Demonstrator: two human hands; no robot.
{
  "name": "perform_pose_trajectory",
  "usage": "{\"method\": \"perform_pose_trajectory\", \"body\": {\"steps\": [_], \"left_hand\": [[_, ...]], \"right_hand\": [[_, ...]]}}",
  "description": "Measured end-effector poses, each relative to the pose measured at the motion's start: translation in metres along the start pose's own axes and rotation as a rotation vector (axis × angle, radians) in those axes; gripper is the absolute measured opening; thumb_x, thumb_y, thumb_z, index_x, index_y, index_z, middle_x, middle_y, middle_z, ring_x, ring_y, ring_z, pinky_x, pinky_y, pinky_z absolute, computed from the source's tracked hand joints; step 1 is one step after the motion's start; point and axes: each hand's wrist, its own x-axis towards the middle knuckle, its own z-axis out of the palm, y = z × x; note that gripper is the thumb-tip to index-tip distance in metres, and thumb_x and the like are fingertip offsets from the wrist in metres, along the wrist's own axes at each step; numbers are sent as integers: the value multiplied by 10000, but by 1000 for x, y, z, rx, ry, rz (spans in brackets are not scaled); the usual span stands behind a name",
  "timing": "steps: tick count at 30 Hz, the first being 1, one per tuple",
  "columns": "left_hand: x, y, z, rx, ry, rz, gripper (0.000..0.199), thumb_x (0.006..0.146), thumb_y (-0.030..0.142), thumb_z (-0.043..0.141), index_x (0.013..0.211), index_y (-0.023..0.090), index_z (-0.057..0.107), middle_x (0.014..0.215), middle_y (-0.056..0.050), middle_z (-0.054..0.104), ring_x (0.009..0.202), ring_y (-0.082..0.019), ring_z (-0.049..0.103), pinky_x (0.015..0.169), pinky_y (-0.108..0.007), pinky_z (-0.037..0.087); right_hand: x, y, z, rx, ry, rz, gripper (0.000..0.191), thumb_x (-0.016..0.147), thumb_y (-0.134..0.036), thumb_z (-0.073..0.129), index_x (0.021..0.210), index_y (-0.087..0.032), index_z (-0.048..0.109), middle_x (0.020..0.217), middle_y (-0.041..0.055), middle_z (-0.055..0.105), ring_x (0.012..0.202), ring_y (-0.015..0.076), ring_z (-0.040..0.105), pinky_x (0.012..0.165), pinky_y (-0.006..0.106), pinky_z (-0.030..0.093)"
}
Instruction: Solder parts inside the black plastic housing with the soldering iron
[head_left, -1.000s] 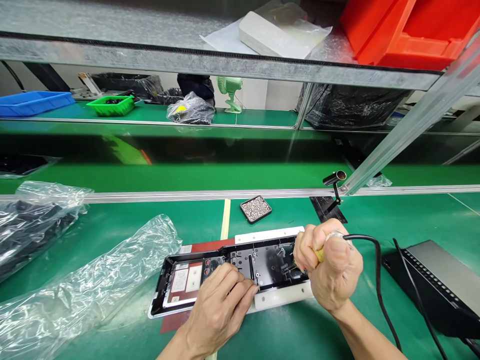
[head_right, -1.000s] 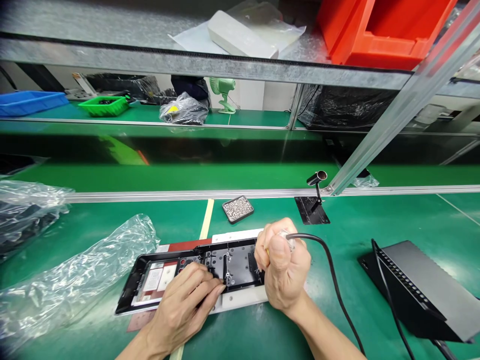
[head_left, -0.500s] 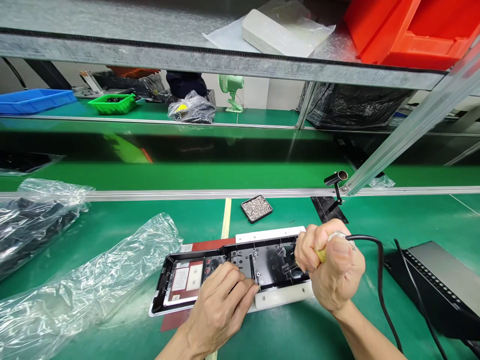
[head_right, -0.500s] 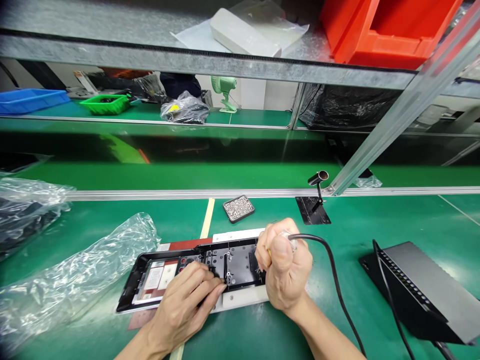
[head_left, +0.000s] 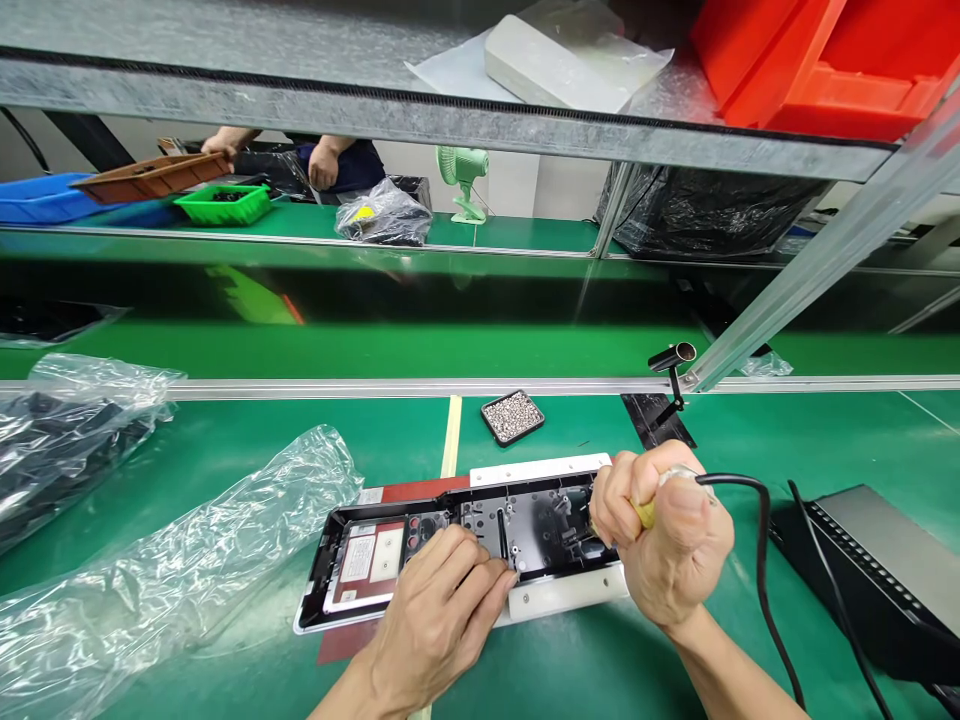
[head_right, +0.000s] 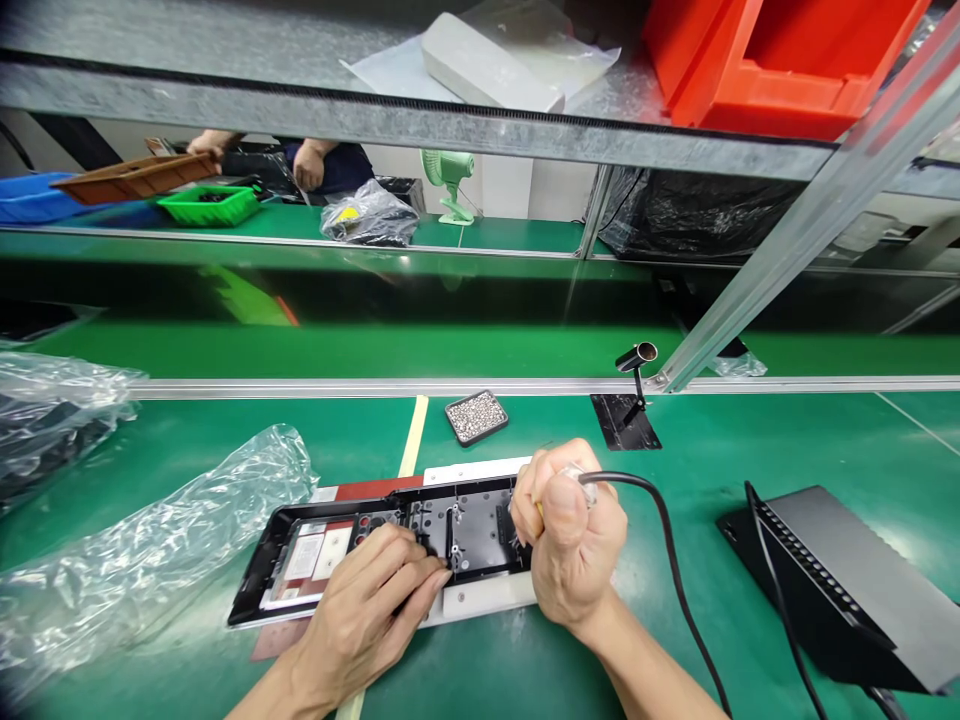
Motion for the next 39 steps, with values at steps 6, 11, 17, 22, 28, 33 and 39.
{"method": "perform_pose_trajectory", "body": {"steps": [6, 11, 17, 22, 28, 33, 39], "left_hand": [[1, 1, -1, -2, -7, -4, 153, 932, -17, 629, 966, 129, 597, 855, -66, 622, 796, -187, 490, 703, -359, 407], [2, 2, -2, -7, -4, 1, 153, 942, -15, 619, 1005, 124, 616, 869, -68, 626, 809, -186, 496, 707, -356, 405], [2, 2, -3, -1, -1, 0, 133, 943, -2, 628, 993, 121, 619, 849, -67, 617, 803, -191, 491, 701, -355, 402], [2, 2, -2, -2, 5, 3, 142, 940, -5, 626, 1011, 117, 624, 848, -68, 612, 803, -194, 492, 695, -357, 403], [0, 1, -1, 7, 1, 6, 134, 938, 0, 629, 1006, 116, 624, 846, -68, 609, 799, -197, 490, 686, -361, 403], [-1, -1, 1, 18, -8, 4, 127, 943, 12, 632, 998, 126, 626, 844, -61, 611, 793, -199, 487, 684, -363, 407], [0, -1, 1, 25, -7, 6, 118, 944, 27, 639, 990, 134, 618, 840, -56, 607, 791, -198, 476, 677, -358, 410]], "right_hand": [[0, 1, 1, 7, -1, 1, 391, 999, -457, 587, 722, -207, 471, 508, -59, 345, 429, 81, 332, 369, 181, 303], [1, -1, 1, 7, -8, 10, 403, 994, -484, 590, 725, -211, 466, 502, -65, 342, 425, 78, 311, 370, 179, 298], [2, -1, 0, -12, -9, 4, 420, 989, -495, 592, 717, -205, 454, 502, -65, 342, 425, 75, 324, 373, 170, 305], [2, -1, 1, -11, -3, 17, 443, 973, -524, 608, 709, -205, 452, 498, -67, 344, 422, 76, 321, 368, 171, 305], [2, -1, 1, 5, -8, 23, 439, 971, -531, 611, 716, -210, 455, 494, -74, 337, 410, 75, 296, 357, 175, 295], [1, -1, 0, 19, 2, 29, 424, 959, -509, 628, 703, -206, 478, 491, -67, 351, 404, 78, 311, 350, 179, 296], [2, -2, 0, 8, 9, 40, 425, 949, -530, 633, 708, -209, 494, 488, -69, 361, 391, 81, 314, 339, 183, 305]]}}
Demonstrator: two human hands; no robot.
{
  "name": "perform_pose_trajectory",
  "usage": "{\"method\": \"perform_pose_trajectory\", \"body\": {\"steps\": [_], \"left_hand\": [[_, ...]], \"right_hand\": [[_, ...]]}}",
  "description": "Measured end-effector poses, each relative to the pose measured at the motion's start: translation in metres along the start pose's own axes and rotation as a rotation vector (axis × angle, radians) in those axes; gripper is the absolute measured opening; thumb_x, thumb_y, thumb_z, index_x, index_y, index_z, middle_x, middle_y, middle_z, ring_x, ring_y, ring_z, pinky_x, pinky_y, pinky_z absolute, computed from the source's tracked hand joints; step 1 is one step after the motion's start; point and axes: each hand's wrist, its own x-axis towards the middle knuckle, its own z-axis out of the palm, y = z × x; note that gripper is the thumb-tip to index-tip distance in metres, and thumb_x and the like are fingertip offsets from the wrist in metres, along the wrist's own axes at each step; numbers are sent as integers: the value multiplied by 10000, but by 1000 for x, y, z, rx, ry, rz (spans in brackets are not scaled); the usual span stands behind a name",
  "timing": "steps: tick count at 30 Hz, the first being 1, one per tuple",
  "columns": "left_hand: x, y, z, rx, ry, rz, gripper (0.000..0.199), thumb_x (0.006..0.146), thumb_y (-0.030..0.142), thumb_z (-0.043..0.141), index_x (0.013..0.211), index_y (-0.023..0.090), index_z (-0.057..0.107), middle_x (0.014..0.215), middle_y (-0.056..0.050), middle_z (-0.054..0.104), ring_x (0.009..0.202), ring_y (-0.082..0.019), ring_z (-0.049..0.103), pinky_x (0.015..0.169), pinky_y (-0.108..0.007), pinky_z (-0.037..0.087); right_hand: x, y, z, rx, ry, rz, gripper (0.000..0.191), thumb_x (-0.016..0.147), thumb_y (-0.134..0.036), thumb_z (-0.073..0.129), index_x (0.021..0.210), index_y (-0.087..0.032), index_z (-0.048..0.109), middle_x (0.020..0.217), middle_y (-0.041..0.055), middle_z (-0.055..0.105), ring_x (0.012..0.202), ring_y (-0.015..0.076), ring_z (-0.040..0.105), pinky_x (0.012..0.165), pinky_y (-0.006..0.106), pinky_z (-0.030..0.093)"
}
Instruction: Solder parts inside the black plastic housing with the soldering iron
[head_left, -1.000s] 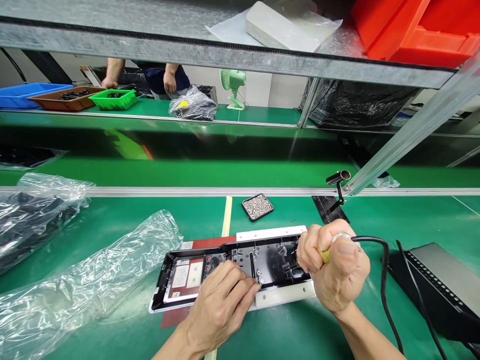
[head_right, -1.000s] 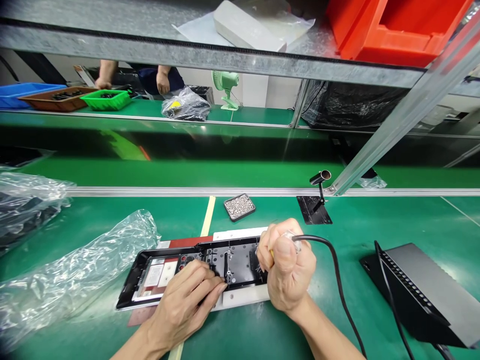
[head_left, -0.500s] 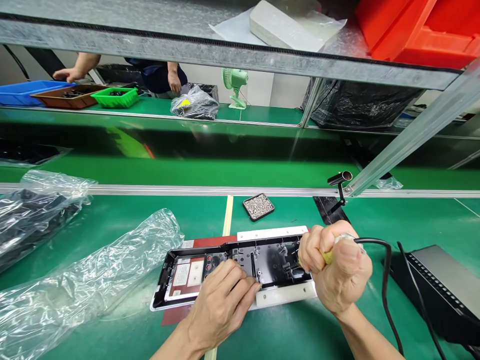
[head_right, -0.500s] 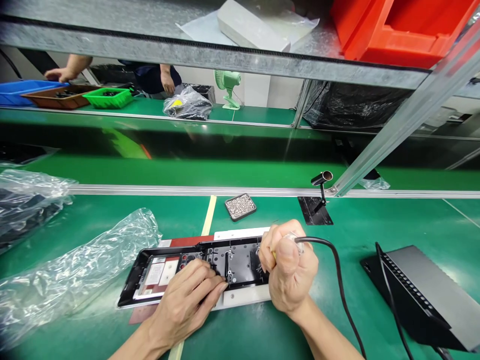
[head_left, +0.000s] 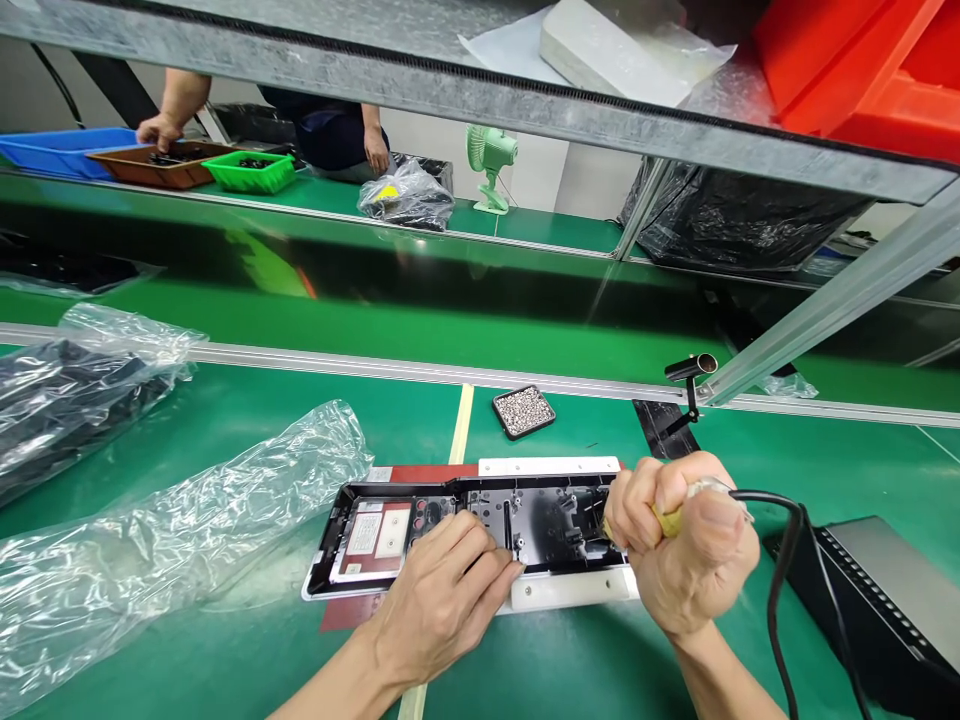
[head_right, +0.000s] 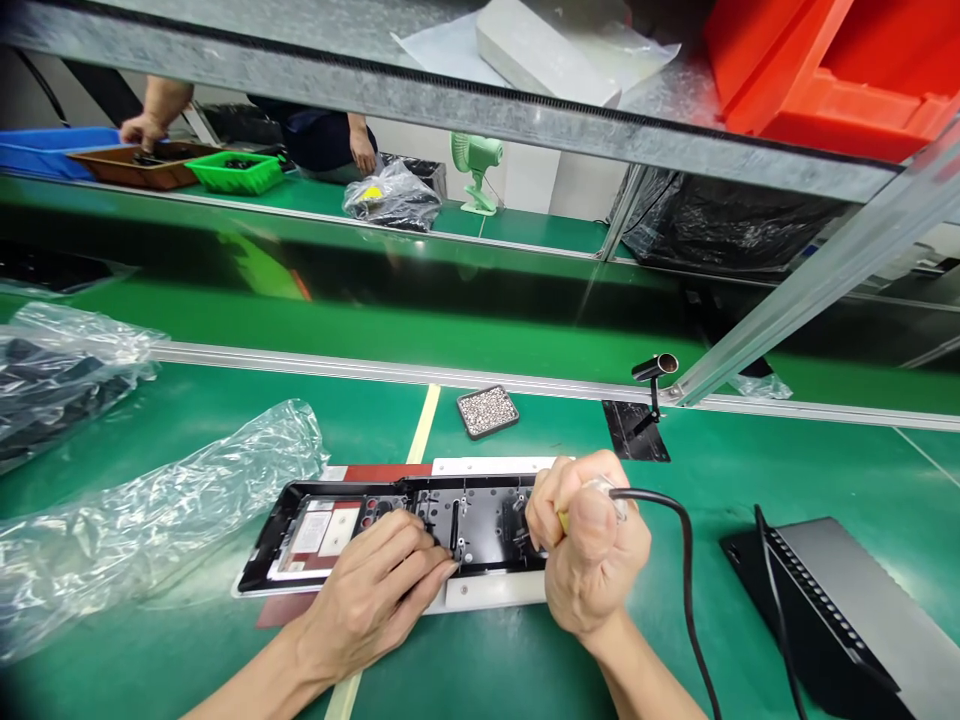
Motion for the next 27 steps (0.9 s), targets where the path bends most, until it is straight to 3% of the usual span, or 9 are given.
{"method": "perform_pose_trajectory", "body": {"steps": [27], "left_hand": [[1, 1, 1, 36, 7, -6, 75, 965, 67, 626, 933, 135, 623, 801, -45, 602, 757, -186, 472, 661, -353, 412]], "right_hand": [[1, -2, 2, -34, 17, -13, 442, 929, -541, 646, 681, -206, 498, 467, -69, 349, 377, 80, 284, 327, 192, 308]]}}
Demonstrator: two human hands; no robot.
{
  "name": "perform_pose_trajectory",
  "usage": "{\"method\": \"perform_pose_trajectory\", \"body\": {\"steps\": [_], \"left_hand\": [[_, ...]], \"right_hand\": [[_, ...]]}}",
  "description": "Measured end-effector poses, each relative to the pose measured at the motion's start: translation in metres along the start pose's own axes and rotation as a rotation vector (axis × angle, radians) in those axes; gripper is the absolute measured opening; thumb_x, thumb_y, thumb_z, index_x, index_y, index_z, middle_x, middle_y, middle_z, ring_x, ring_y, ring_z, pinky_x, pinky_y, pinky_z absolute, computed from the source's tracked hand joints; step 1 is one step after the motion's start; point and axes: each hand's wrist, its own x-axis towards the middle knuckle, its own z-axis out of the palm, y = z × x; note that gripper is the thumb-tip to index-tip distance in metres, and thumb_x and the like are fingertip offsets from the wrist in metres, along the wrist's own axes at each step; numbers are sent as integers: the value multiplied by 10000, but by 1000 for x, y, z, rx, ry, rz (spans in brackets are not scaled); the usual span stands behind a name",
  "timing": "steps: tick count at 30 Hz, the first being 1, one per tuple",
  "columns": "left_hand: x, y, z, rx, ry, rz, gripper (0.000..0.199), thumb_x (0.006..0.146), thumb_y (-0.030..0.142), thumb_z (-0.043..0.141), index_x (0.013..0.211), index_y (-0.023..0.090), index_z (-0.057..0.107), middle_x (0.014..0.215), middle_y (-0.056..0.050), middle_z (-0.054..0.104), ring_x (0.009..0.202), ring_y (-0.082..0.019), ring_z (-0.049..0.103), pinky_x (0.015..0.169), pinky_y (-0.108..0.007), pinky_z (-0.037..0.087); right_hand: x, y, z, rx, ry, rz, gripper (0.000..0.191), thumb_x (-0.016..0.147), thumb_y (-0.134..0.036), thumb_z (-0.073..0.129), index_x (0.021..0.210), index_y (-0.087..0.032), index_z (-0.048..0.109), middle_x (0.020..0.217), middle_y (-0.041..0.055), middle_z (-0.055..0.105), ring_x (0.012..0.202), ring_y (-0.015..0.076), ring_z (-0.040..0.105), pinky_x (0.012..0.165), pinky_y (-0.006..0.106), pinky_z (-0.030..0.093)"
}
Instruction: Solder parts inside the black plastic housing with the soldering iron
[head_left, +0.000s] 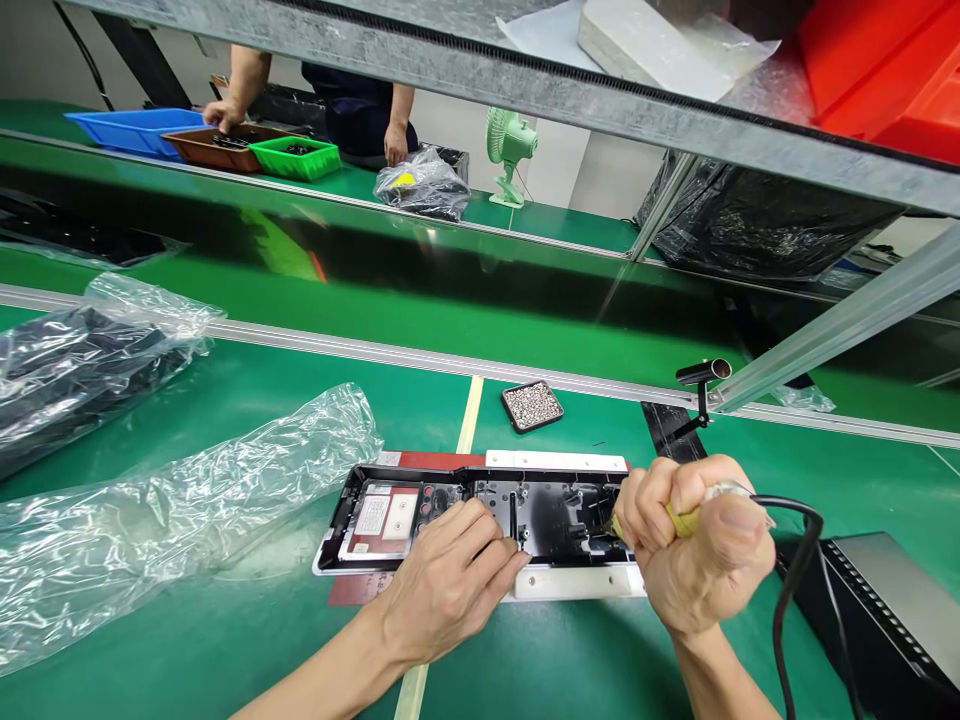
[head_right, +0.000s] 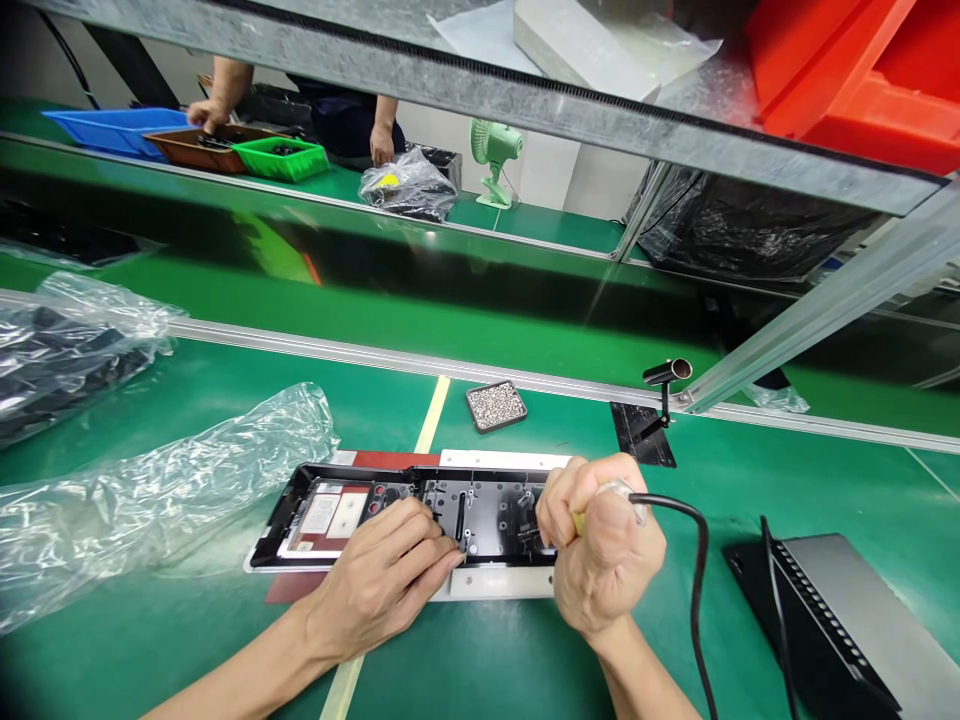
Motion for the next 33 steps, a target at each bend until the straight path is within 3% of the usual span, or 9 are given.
{"method": "perform_pose_trajectory", "body": {"steps": [33], "left_hand": [[1, -1, 0, 18, 9, -8, 74, 954, 69, 641, 952, 139, 617, 814, -51, 606, 773, -197, 496, 689, -358, 441]], "right_hand": [[-1, 1, -1, -2, 14, -2, 435, 925, -543, 646, 692, -209, 493, 472, -76, 338, 375, 78, 284, 334, 193, 308]]}}
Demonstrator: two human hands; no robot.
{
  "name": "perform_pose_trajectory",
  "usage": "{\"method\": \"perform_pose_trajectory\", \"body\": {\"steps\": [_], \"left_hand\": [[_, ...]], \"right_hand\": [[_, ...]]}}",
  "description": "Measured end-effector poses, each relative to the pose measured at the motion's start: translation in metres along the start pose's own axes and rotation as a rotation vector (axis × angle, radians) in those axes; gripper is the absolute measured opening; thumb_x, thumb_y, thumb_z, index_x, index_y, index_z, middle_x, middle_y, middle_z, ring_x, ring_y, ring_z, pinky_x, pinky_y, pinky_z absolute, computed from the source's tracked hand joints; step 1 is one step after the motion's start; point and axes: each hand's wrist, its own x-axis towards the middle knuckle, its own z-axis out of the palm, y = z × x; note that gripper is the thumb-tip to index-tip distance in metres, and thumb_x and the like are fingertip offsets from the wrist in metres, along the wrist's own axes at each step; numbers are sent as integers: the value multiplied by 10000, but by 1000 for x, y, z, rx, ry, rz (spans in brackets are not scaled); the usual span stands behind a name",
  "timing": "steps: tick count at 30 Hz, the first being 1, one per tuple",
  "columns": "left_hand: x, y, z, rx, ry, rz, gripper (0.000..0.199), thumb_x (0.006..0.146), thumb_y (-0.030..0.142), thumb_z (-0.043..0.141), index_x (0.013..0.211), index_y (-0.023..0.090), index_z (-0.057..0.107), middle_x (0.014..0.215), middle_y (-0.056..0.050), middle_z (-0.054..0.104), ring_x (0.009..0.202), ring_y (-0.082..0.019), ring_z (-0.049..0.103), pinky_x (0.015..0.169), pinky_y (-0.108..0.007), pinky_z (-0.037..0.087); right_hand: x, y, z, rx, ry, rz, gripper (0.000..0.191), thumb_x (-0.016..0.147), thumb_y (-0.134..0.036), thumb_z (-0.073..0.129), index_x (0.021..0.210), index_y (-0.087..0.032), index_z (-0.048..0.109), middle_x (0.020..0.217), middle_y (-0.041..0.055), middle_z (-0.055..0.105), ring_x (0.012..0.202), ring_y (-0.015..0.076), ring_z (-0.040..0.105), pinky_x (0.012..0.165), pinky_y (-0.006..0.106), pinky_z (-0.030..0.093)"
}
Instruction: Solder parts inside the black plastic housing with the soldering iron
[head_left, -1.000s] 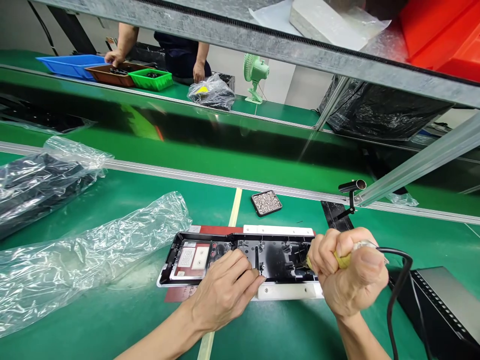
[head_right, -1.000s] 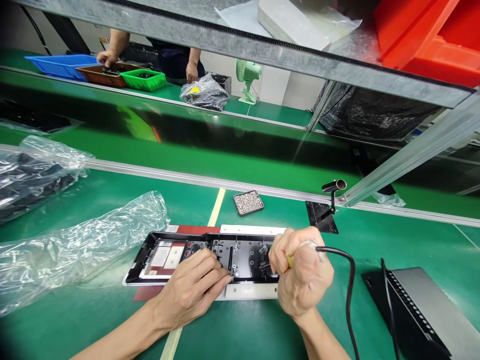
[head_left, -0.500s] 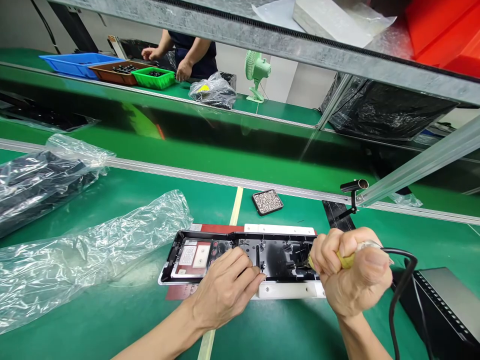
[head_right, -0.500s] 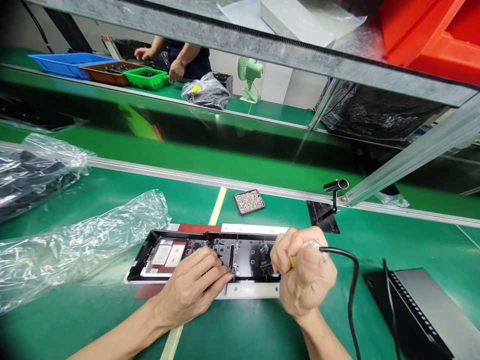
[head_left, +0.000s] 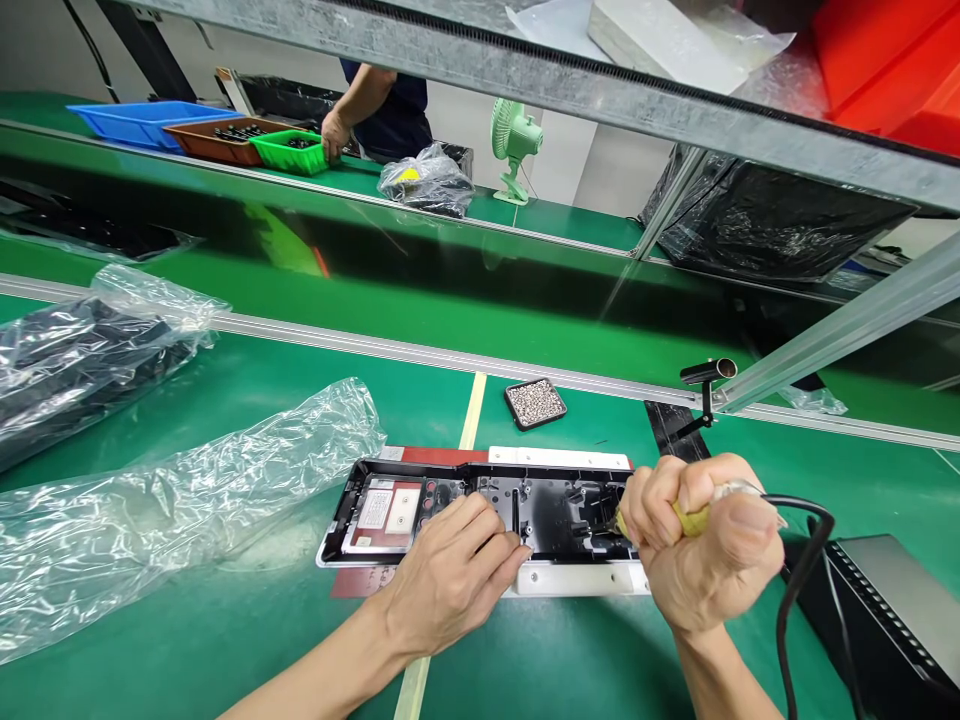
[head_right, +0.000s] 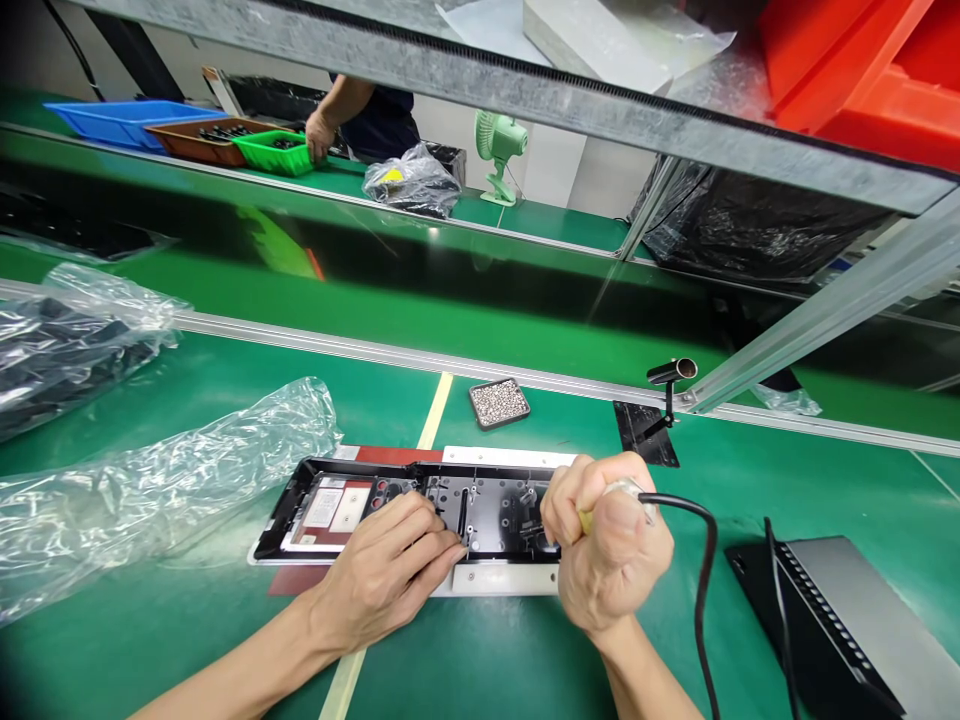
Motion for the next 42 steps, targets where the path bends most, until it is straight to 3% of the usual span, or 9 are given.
{"method": "perform_pose_trajectory", "body": {"steps": [42], "left_hand": [[-2, -1, 2, 7, 3, 9, 64, 957, 82, 649, 946, 132, 611, 810, -47, 597, 776, -197, 473, 676, -356, 427]], "right_hand": [[2, -1, -1, 15, -11, 27, 448, 907, -543, 660, 671, -204, 486, 464, -76, 347, 374, 76, 285, 329, 188, 309]]}}
